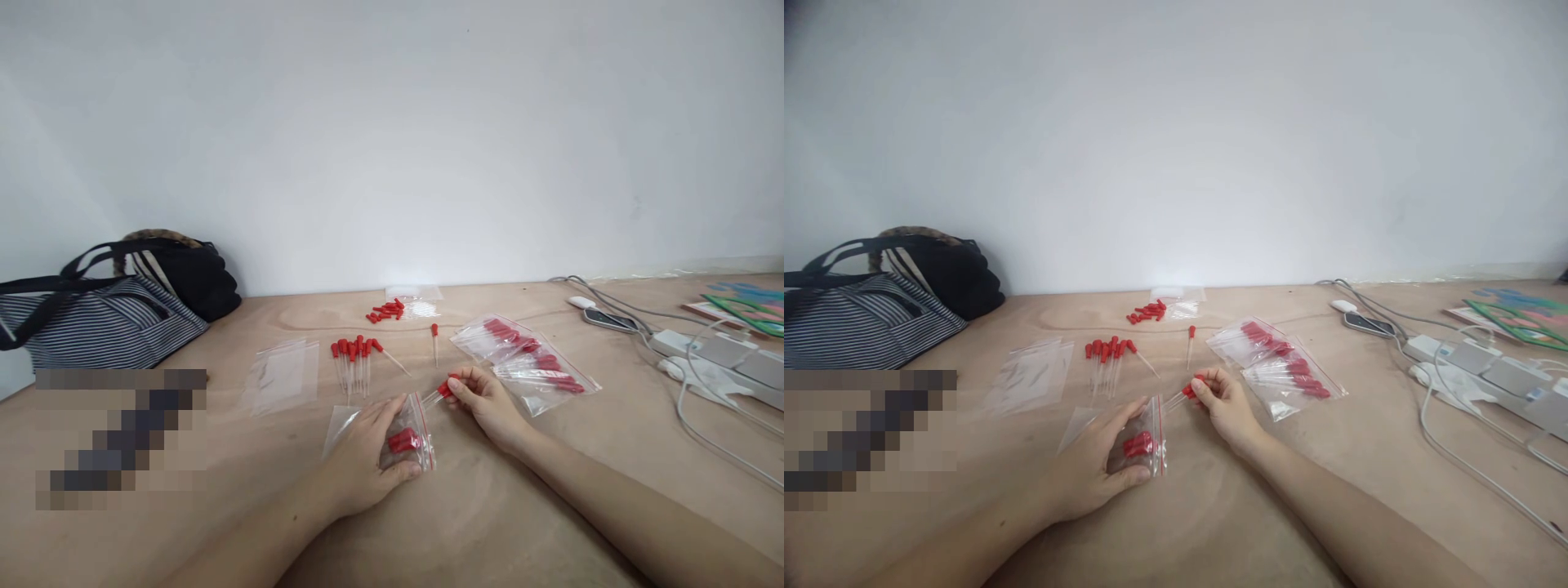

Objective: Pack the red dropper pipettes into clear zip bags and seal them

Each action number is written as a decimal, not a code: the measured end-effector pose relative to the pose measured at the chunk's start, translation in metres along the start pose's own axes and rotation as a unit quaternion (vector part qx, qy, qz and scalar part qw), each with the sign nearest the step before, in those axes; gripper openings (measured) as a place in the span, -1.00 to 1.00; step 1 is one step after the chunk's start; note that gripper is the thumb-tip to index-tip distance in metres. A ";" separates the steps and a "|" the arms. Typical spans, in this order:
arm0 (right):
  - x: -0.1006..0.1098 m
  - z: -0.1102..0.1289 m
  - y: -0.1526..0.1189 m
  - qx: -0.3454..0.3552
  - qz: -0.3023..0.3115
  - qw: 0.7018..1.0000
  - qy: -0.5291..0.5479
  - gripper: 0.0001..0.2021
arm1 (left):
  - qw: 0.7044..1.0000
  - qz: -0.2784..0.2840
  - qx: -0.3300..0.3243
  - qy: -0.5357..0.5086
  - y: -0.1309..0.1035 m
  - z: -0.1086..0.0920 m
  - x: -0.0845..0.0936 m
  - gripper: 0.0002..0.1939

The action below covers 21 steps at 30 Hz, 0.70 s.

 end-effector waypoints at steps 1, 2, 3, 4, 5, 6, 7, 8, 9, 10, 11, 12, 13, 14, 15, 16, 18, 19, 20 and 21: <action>-0.004 -0.003 -0.001 -0.017 0.012 1.000 0.004 -0.56 | 1.000 0.000 0.001 0.001 0.000 0.000 0.000 -0.28; -0.007 -0.006 -0.003 -0.032 0.022 0.999 0.008 -0.58 | 1.000 0.000 0.001 0.002 0.000 0.000 0.000 -0.28; -0.010 -0.009 -0.005 -0.048 0.029 0.998 0.011 -0.59 | 1.000 -0.001 0.001 0.004 0.000 0.000 0.000 -0.28; -0.013 -0.013 -0.006 -0.065 0.037 0.997 0.014 -0.60 | 1.000 -0.003 0.001 0.006 0.000 -0.001 0.000 -0.28; -0.016 -0.016 -0.008 -0.082 0.044 0.996 0.017 -0.61 | 1.000 -0.005 0.001 0.008 0.000 -0.001 0.000 -0.28; -0.019 -0.018 -0.010 -0.098 0.053 0.994 0.020 -0.63 | 1.000 -0.006 0.000 0.010 0.000 -0.001 0.000 -0.29; -0.021 -0.020 -0.011 -0.113 0.064 0.991 0.024 -0.64 | 1.000 -0.008 0.000 0.012 0.000 -0.001 0.000 -0.28; -0.023 -0.021 -0.013 -0.125 0.076 0.989 0.028 -0.65 | 1.000 -0.009 -0.001 0.013 0.000 -0.001 0.000 -0.28; -0.026 -0.022 -0.014 -0.136 0.090 0.986 0.028 -0.67 | 1.000 -0.009 -0.003 0.013 0.000 -0.001 0.000 -0.28; -0.028 -0.022 -0.015 -0.144 0.104 0.984 0.024 -0.68 | 1.000 -0.008 -0.006 0.012 0.001 -0.001 -0.001 -0.28; -0.030 -0.023 -0.016 -0.149 0.118 0.982 0.013 -0.68 | 1.000 -0.009 -0.009 0.011 0.001 -0.001 -0.001 -0.28; -0.031 -0.022 -0.016 -0.150 0.128 0.980 -0.004 -0.69 | 1.000 -0.010 -0.013 0.010 0.001 -0.001 -0.001 -0.28; -0.033 -0.022 -0.015 -0.148 0.134 0.980 -0.024 -0.70 | 1.000 -0.010 -0.016 0.009 0.001 0.000 -0.002 -0.28; -0.034 -0.022 -0.015 -0.144 0.136 0.979 -0.045 -0.71 | 1.000 -0.012 -0.019 0.010 0.001 0.000 -0.002 -0.27; -0.035 -0.022 -0.013 -0.138 0.135 0.979 -0.061 -0.72 | 1.000 -0.015 -0.021 0.010 0.001 0.000 -0.002 -0.27; -0.037 -0.022 -0.012 -0.134 0.135 0.979 -0.070 -0.73 | 1.000 -0.016 -0.021 0.012 0.001 0.000 -0.002 -0.27; -0.041 -0.023 -0.012 -0.132 0.147 0.978 -0.072 -0.73 | 1.000 -0.019 -0.019 0.015 0.000 0.000 -0.002 -0.28; -0.044 -0.023 -0.012 -0.133 0.159 0.976 -0.068 -0.73 | 1.000 -0.020 -0.018 0.016 0.000 0.001 -0.002 -0.28; -0.046 -0.023 -0.012 -0.134 0.172 0.974 -0.063 -0.72 | 1.000 -0.020 -0.017 0.017 0.000 0.000 -0.002 -0.28; -0.047 -0.022 -0.013 -0.135 0.184 0.972 -0.061 -0.71 | 1.000 -0.020 -0.018 0.016 0.000 0.000 -0.002 -0.29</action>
Point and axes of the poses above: each hand's wrist, its own y-axis towards the middle knuckle, its own x-axis out of the back of the hand, z = x × y, the point moved 7 cm from there along y, towards the middle knuckle, and after that the axes turned 5 degrees about -x, right-handed, at the moved point
